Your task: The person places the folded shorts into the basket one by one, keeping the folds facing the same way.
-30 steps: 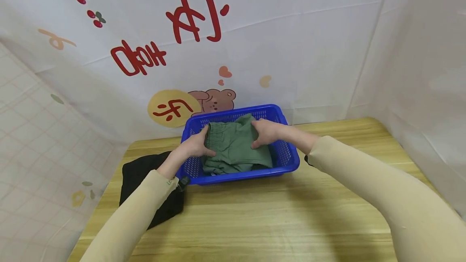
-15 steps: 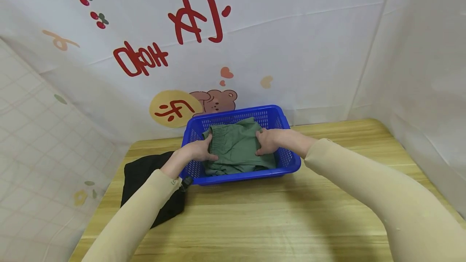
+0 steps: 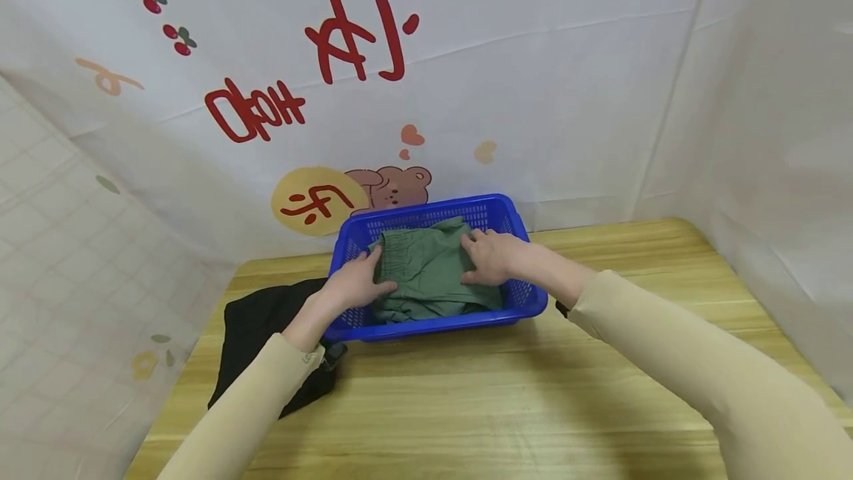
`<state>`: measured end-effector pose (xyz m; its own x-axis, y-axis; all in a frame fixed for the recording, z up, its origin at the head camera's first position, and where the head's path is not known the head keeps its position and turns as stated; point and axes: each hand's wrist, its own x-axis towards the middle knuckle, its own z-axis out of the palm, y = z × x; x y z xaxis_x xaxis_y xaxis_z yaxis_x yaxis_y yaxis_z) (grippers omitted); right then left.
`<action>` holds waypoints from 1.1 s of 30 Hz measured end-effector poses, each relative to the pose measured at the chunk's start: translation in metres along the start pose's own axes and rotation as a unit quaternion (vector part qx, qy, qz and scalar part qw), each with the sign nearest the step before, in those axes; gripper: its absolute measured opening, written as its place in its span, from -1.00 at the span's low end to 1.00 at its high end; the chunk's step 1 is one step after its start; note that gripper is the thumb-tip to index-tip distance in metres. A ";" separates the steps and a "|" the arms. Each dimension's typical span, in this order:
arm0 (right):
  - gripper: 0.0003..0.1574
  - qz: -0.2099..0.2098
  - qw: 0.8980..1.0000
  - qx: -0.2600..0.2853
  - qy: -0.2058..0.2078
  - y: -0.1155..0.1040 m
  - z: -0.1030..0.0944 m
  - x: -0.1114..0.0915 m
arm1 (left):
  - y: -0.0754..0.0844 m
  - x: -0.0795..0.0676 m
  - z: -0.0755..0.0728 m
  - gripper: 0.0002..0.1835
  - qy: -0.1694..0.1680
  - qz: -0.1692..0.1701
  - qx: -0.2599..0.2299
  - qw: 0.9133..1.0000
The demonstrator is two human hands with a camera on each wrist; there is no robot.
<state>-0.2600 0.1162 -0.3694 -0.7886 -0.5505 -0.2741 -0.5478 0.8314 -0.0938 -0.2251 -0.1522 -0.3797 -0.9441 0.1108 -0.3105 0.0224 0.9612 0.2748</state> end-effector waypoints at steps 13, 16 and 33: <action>0.00 -0.023 0.994 0.081 0.065 -0.020 0.006 -0.034 | -0.005 -0.030 0.011 -0.12 0.134 0.094 -0.076 0.984; 0.01 -0.031 0.990 0.110 0.084 -0.029 0.008 -0.042 | -0.007 -0.039 0.016 -0.14 0.168 0.102 -0.091 0.976; 0.02 -0.027 0.949 0.228 0.216 -0.084 0.045 -0.062 | -0.010 -0.096 0.047 -0.25 0.271 0.061 -0.241 0.930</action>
<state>-0.1520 0.0839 -0.3876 -0.8583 -0.4901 0.1522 -0.4896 0.6934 -0.5286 -0.1195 -0.1600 -0.3956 -0.9743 -0.0564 0.2181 0.1142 0.7109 0.6940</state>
